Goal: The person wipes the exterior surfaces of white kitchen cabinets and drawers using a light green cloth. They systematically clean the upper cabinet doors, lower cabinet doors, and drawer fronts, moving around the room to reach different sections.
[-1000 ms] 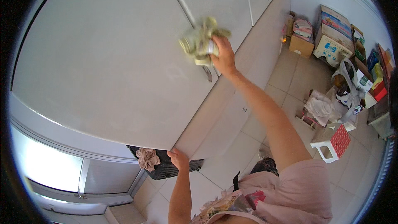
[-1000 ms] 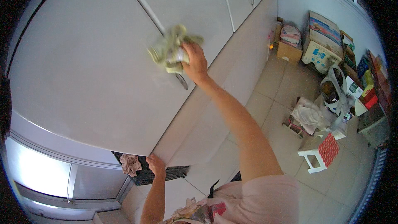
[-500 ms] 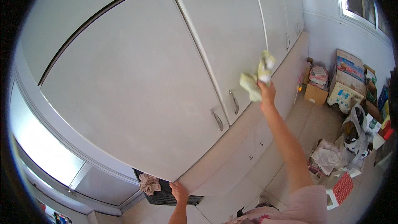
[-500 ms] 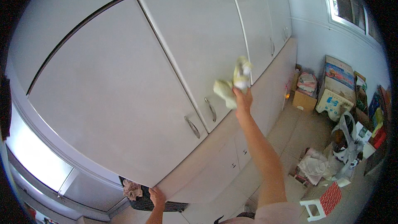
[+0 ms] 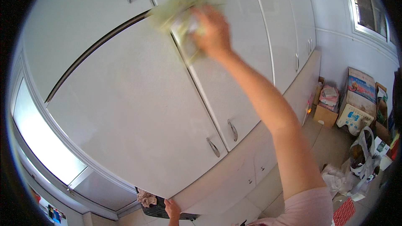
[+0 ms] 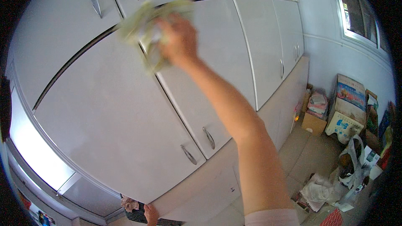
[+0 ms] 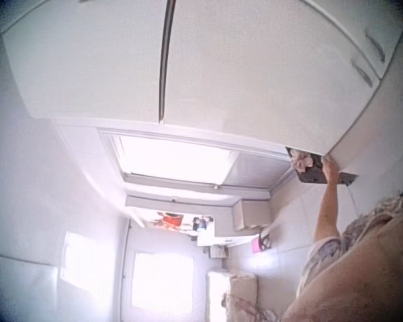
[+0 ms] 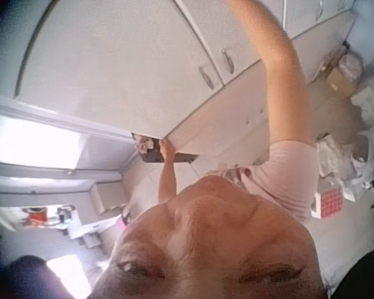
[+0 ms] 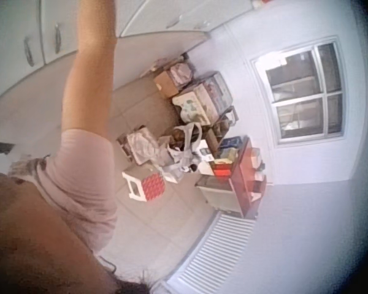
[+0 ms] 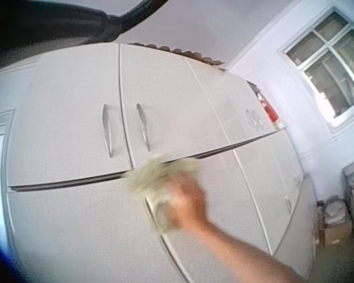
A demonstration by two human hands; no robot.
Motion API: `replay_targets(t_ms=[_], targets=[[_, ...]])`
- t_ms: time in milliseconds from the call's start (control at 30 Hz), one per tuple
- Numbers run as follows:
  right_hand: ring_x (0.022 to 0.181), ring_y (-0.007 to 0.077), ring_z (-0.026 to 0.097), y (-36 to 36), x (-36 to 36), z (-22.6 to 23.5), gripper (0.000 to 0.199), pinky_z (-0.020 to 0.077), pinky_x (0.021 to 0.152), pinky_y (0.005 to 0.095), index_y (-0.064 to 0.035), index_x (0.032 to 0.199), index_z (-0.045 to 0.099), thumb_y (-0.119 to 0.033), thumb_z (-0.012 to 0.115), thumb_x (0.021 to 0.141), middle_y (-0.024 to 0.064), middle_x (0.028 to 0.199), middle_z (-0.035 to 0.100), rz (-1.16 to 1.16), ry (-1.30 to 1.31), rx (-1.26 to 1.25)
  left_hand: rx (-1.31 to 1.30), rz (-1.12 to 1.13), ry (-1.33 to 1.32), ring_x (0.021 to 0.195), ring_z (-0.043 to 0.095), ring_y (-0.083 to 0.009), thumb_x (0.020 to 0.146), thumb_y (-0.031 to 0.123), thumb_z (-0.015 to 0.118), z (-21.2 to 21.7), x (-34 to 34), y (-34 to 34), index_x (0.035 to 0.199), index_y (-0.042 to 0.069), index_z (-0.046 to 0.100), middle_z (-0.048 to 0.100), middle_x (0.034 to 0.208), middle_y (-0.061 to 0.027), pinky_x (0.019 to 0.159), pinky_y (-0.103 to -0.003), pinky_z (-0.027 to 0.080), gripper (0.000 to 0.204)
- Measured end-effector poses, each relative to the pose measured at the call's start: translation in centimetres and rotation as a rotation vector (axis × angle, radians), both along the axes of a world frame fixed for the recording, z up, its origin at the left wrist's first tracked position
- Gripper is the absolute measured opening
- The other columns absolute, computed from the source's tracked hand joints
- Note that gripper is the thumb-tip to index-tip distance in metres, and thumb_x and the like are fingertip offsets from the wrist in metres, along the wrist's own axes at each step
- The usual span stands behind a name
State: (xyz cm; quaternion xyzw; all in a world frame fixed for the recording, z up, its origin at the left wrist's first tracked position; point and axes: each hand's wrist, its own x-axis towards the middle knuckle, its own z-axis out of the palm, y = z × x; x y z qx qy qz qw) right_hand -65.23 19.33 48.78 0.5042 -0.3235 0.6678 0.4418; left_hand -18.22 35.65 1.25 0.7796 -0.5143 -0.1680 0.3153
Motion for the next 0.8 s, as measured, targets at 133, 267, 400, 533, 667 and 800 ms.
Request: replay_targets(t_ms=[133,267,400,533,667,800], targets=[[0.107,0.0339,0.055,-2.7,-12.3,0.5,0.055,0.0471,0.083,0.0493,-0.0142,0.125,0.052,-0.035,0.070,0.077,0.0119,0.113,0.059,0.193,-0.662,0.457,-0.029,-0.023,-0.007,0.092,0.058,-0.0478,0.093,0.030,0.041,-0.7,0.0,-0.6,0.123,-0.004,0.040,0.060,0.099,-0.0317,0.078,-0.051,0.046,0.046],[0.093,0.0317,0.062,-0.7,-5.8,-0.6,0.051,0.0485,0.081,0.0407,-0.0071,0.113,0.059,-0.021,0.076,0.067,0.0138,0.102,0.065,0.073,-0.359,0.207,-0.041,-0.052,-0.109,0.091,0.057,-0.0491,0.094,0.033,0.038,-3.4,2.1,-1.1,0.124,-0.002,0.041,0.060,0.100,-0.0318,0.077,-0.052,0.046,0.045],[0.118,0.0293,0.048,2.2,6.9,-6.4,0.049,0.0363,0.095,0.0510,-0.0232,0.103,0.067,-0.015,0.076,0.055,0.0073,0.127,0.053,0.276,0.336,-0.014,-0.027,-0.121,-0.223,0.092,0.057,-0.0482,0.094,0.033,0.036,-4.6,3.9,-0.6,0.126,-0.001,0.042,0.060,0.101,-0.0314,0.078,-0.051,0.045,0.046],[0.115,0.0269,0.049,2.7,5.1,-5.6,0.040,0.0365,0.096,0.0519,-0.0266,0.101,0.067,-0.016,0.072,0.062,0.0043,0.120,0.055,0.299,0.544,-0.069,-0.058,-0.042,-0.096,0.092,0.057,-0.0484,0.094,0.032,0.036,-4.7,3.8,-1.1,0.124,-0.002,0.043,0.060,0.100,-0.0313,0.078,-0.051,0.045,0.046],[0.112,0.0306,0.054,-1.5,-6.6,0.1,0.061,0.0433,0.091,0.0441,-0.0169,0.119,0.059,-0.016,0.076,0.061,0.0105,0.119,0.059,0.065,0.052,0.043,0.051,0.014,-0.028,0.091,0.057,-0.0489,0.094,0.032,0.037,-3.6,2.9,-0.9,0.120,-0.005,0.043,0.059,0.099,-0.0320,0.077,-0.051,0.045,0.045],[0.109,0.0341,0.056,-3.4,-19.6,1.3,0.056,0.0457,0.089,0.0446,-0.0163,0.129,0.050,-0.037,0.066,0.080,0.0151,0.118,0.060,0.148,-0.582,0.516,-0.117,-0.022,-0.107,0.091,0.056,-0.0499,0.095,0.031,0.037,-6.1,4.5,-1.6,0.115,-0.005,0.043,0.059,0.099,-0.0326,0.076,-0.052,0.044,0.041]])
